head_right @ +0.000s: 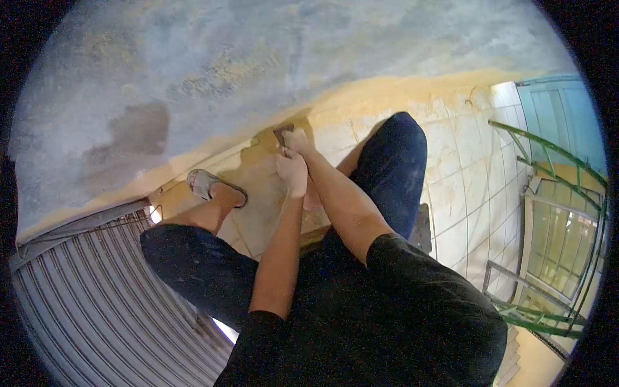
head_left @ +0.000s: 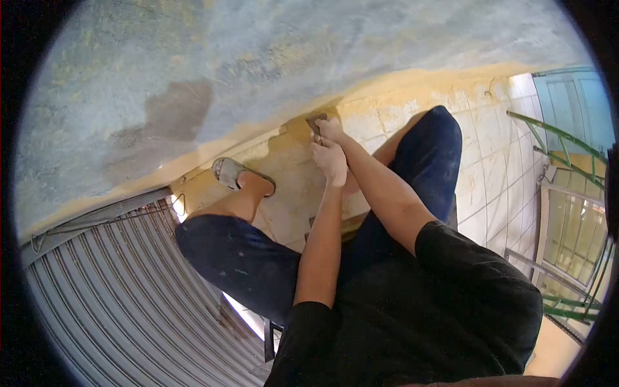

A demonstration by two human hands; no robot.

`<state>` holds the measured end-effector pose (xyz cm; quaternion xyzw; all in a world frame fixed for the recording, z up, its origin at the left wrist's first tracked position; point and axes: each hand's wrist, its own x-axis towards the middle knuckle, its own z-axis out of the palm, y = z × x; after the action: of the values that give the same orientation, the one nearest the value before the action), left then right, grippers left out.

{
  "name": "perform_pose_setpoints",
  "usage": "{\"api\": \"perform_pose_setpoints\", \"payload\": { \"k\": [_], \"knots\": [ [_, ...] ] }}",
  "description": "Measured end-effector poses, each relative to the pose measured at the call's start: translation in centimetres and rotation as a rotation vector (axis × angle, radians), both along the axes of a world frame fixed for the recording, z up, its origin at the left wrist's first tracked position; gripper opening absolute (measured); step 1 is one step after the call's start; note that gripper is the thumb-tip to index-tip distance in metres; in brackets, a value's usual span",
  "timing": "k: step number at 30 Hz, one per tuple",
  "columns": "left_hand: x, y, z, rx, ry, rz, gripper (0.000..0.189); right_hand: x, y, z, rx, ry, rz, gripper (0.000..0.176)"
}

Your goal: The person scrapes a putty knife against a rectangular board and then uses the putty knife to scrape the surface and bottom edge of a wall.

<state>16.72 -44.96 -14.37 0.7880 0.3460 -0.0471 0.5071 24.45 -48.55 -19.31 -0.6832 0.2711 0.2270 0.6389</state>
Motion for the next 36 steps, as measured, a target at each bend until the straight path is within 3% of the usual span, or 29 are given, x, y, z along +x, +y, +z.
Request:
{"api": "perform_pose_setpoints", "payload": {
  "k": [2, 5, 8, 16, 18, 21, 24, 25, 26, 28, 31, 33, 34, 36],
  "knots": [
    [0.0, -0.8, 1.6, 0.104, -0.149, 0.038, 0.041, 0.2, -0.6, 1.6, -0.134, -0.244, 0.109, 0.032],
    [0.0, -1.3, 7.3, 0.033, -0.088, 0.051, 0.042, 1.3, -1.4, 3.4, 0.069, -0.121, 0.088, 0.032],
    [0.3, -1.4, 9.9, 0.008, -0.042, 0.039, 0.042, 1.8, -1.6, 5.4, 0.004, -0.17, 0.126, 0.035],
    [1.7, -1.7, 8.1, 0.041, -0.146, 0.035, 0.039, 3.0, -1.4, 4.5, -0.043, -0.157, 0.093, 0.033],
    [2.0, -1.9, 7.7, 0.018, -0.151, 0.041, 0.038, 3.0, -1.9, 4.9, 0.086, -0.074, 0.099, 0.033],
    [2.4, -2.1, 5.4, -0.009, -0.255, 0.087, 0.038, 3.1, -1.5, 5.3, -0.009, -0.08, 0.11, 0.033],
    [2.8, -1.5, 3.8, 0.027, -0.333, 0.113, 0.039, 4.3, -1.8, 0.4, 0.073, -0.058, 0.107, 0.03],
    [3.0, -1.1, 3.7, 0.006, -0.205, 0.084, 0.04, 3.9, -2.1, -3.8, 0.073, -0.055, 0.107, 0.03],
    [4.2, -0.6, 3.7, -0.015, -0.093, 0.058, 0.041, 4.4, -2.5, -9.1, -0.223, -0.323, 0.296, 0.028],
    [4.7, 0.9, -0.5, 0.03, -0.045, -0.003, 0.041, 5.5, -2.0, -12.2, -0.518, -0.598, 0.487, 0.026],
    [5.4, 2.5, -3.2, 0.11, 0.08, -0.071, 0.043, 5.2, -0.4, -12.7, -0.561, -0.421, 0.637, 0.023],
    [4.5, 2.8, -3.9, 0.142, 0.165, -0.076, 0.043, 4.9, 0.2, -13.2, -0.574, -0.312, 0.862, 0.024],
    [4.5, 2.8, -4.1, 0.111, 0.162, -0.053, 0.042, 4.8, 0.5, -13.3, -0.57, -0.313, 0.869, 0.024],
    [4.3, 2.4, -4.2, 0.081, 0.15, -0.025, 0.042, 4.7, 0.5, -13.4, -0.359, -0.166, 0.571, 0.024]
  ]
}}
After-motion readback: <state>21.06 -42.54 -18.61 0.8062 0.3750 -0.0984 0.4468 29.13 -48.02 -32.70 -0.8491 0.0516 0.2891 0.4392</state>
